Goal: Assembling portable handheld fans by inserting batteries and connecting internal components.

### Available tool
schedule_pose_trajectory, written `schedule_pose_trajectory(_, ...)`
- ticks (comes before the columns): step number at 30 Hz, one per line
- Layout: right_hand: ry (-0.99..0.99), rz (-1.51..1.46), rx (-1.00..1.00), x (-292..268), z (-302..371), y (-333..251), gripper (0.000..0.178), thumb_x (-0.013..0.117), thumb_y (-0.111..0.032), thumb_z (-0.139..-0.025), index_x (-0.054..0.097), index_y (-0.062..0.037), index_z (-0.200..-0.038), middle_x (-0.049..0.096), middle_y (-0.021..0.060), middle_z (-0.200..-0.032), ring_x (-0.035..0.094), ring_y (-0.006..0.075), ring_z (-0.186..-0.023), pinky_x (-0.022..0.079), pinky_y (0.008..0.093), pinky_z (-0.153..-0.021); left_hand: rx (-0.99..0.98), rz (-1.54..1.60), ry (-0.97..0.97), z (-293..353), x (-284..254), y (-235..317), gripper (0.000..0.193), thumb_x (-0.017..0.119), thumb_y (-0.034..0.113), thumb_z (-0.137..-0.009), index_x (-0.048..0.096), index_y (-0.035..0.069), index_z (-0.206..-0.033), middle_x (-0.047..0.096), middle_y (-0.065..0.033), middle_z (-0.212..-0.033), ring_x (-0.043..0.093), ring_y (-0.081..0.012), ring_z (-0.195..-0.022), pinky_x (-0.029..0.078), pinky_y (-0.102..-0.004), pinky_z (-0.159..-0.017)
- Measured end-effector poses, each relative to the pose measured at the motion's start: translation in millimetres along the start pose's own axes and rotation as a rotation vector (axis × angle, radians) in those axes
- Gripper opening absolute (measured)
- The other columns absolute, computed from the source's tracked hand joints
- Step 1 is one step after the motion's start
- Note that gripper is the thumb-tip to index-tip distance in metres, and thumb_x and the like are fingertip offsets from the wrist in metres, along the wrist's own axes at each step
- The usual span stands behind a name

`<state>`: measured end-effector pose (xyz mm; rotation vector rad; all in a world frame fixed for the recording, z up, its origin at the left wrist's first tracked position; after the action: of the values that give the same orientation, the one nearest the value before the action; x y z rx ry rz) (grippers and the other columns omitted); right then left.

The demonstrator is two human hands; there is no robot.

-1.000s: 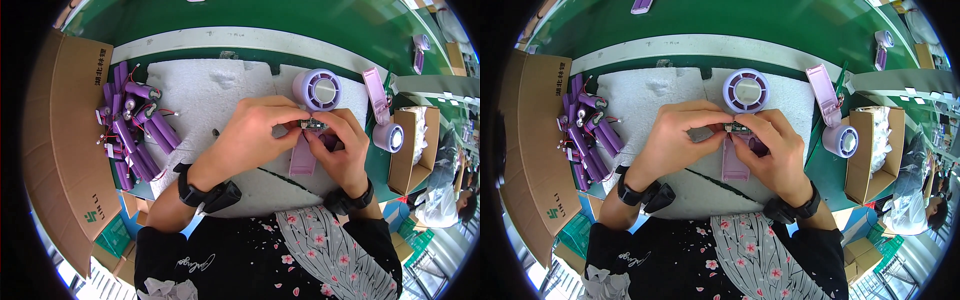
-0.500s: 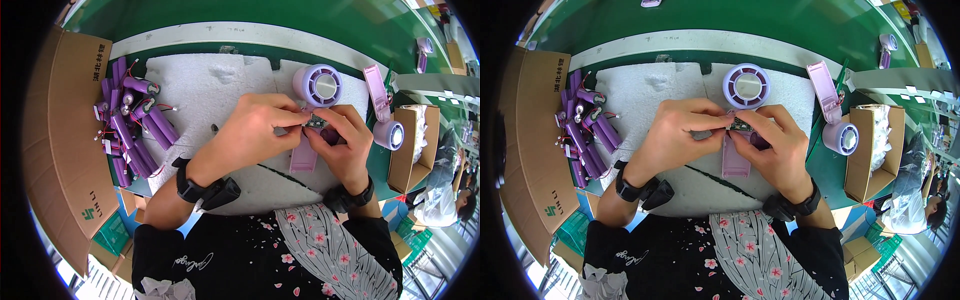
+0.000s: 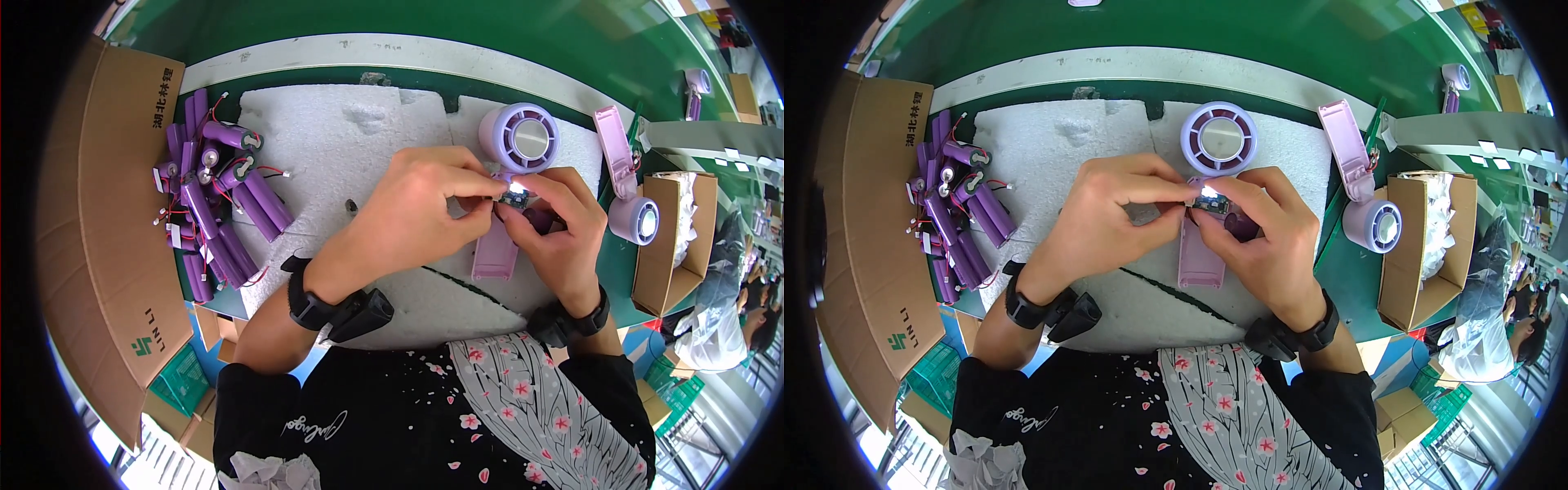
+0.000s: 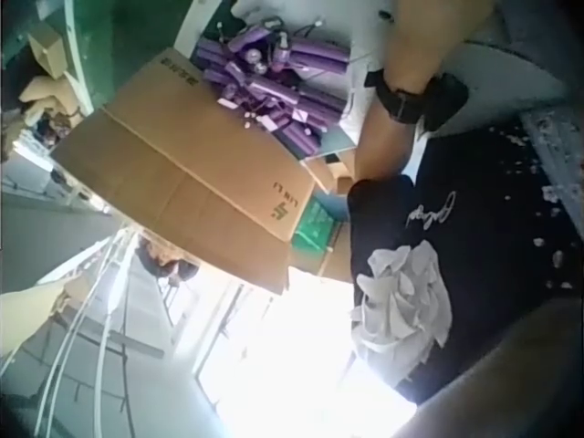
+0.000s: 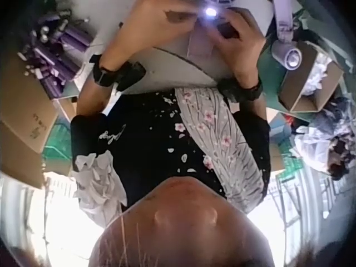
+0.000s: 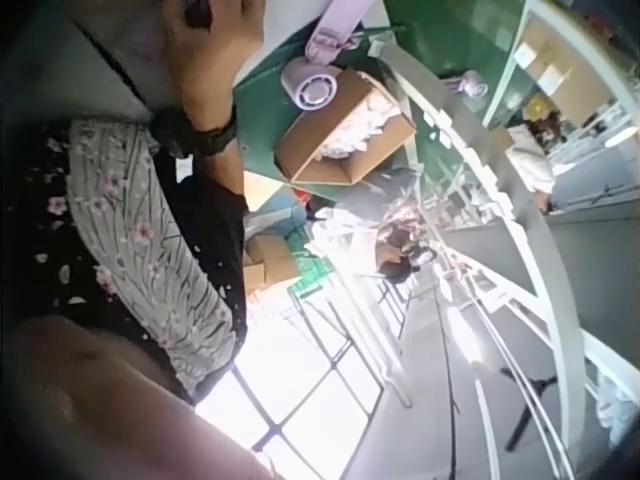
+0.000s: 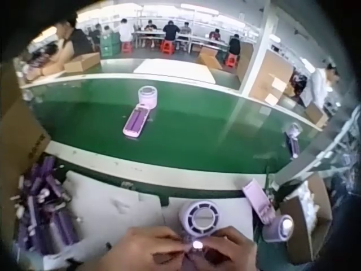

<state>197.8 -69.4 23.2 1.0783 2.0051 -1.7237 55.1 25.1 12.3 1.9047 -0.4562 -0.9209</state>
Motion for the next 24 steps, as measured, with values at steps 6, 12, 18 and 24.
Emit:
schedule_pose_trajectory(6,-0.057,-0.128,0.12,2.4,4.9,9.0,0.026,0.076,0.005,-0.078,0.066,0.0021,-0.102,0.063,0.0064,-0.095,0.063,0.0078,-0.065,0.046,0.0191,-0.052,-0.163,0.137,-0.025,1.4,8.3,2.8,0.033,0.071,-0.004,-0.073,0.066,0.006,-0.105,0.064,-0.0091,-0.096,0.065,-0.0186,-0.075,0.054,-0.029,-0.067)
schedule_pose_trajectory(12,-0.045,-0.165,0.196,0.4,5.3,8.3,0.021,0.074,0.004,-0.081,0.066,0.0021,-0.1,0.064,0.0067,-0.091,0.064,0.009,-0.064,0.047,0.0204,-0.051,-0.169,0.107,-0.022,3.2,13.2,2.8,0.033,0.067,-0.006,-0.076,0.061,0.005,-0.106,0.063,-0.0087,-0.097,0.063,-0.0183,-0.076,0.052,-0.0299,-0.069)
schedule_pose_trajectory(18,-0.025,-0.177,0.197,-4.8,2.5,9.8,0.022,0.079,0.0,-0.076,0.071,-0.0024,-0.097,0.065,0.0061,-0.084,0.06,0.008,-0.059,0.044,0.0219,-0.05,-0.211,0.155,-0.045,3.5,15.6,2.6,0.032,0.066,-0.005,-0.077,0.059,0.004,-0.107,0.063,-0.0084,-0.095,0.063,-0.0188,-0.076,0.051,-0.0314,-0.069)
schedule_pose_trajectory(24,-0.081,-0.138,0.169,-7.7,1.0,8.8,0.021,0.079,0.001,-0.075,0.073,-0.0045,-0.095,0.065,0.0065,-0.086,0.061,0.01,-0.064,0.047,0.0228,-0.053,-0.243,0.177,-0.051,5.1,17.3,0.3,0.029,0.066,-0.003,-0.077,0.058,0.004,-0.104,0.063,-0.0076,-0.092,0.062,-0.0193,-0.073,0.05,-0.0316,-0.069)
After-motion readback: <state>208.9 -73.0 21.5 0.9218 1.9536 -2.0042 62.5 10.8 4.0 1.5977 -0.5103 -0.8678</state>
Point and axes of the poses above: each hand's wrist, its own z-axis away from the middle knuckle, its own x-axis out of the palm, y = z × x, the point moved 5 cm from there along -z, towards the middle knuckle
